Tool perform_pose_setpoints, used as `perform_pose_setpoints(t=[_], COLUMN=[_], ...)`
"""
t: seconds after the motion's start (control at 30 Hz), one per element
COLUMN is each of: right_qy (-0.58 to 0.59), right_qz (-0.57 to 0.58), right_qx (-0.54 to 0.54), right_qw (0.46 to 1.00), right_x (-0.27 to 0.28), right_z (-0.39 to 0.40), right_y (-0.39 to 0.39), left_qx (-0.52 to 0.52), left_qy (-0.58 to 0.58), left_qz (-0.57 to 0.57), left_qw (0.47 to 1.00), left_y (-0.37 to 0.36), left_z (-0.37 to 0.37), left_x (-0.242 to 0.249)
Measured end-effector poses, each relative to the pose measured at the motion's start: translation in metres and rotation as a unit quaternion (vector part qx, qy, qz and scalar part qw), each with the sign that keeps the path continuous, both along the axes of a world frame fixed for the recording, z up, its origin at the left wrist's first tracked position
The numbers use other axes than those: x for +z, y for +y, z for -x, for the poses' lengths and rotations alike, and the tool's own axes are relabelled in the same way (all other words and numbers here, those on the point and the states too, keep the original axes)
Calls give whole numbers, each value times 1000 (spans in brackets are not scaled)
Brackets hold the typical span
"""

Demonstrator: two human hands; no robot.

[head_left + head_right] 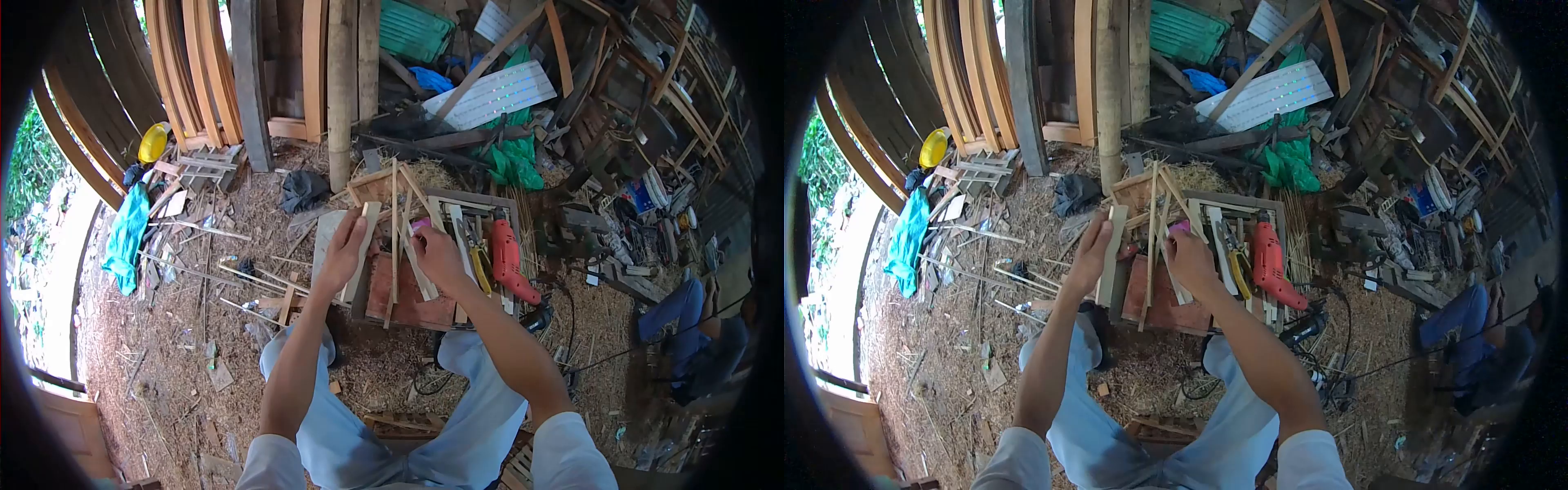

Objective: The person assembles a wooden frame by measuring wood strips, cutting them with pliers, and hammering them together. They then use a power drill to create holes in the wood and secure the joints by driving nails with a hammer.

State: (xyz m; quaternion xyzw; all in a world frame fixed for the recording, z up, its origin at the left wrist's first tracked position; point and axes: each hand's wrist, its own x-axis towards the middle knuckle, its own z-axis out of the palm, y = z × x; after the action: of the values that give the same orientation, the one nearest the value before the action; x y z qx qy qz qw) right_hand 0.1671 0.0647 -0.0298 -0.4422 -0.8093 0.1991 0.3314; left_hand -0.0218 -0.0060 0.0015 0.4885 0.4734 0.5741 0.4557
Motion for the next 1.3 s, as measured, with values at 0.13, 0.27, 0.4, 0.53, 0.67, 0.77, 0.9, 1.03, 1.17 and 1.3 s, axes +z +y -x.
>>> perform_pose_setpoints(t=[0.13,0.27,0.4,0.53,0.67,0.77,0.9,1.03,1.17,1.3], right_qy=[-64,-241,-248,-54,88,103,179,251,285,321], right_qz=[75,143,142,231,370,387,466,410,392,473], right_qx=[37,14,-19,26,61,40,84,125,138,178], right_qw=[994,960,958,971,923,916,862,868,864,801], right_x=[16,22,-5,-10,17,22,46,63,83,95], right_z=[22,39,38,12,-10,-21,-26,-24,-28,-44], right_y=[-8,-25,-24,2,6,10,4,-5,-20,-29], left_qx=[22,24,-22,0,18,23,-23,-25,-34,-38], left_qy=[-144,-205,-145,-160,-146,-155,-171,-92,-90,-138], left_qz=[4,-12,-35,-45,-63,-33,-15,-83,-129,-115], left_qw=[989,978,989,986,987,987,985,992,987,983], left_y=[-6,-5,-9,-9,-9,-14,-11,-20,-27,-31], left_z=[5,5,7,7,3,1,-3,-26,-47,-59], left_x=[23,21,21,13,10,13,4,11,7,12])
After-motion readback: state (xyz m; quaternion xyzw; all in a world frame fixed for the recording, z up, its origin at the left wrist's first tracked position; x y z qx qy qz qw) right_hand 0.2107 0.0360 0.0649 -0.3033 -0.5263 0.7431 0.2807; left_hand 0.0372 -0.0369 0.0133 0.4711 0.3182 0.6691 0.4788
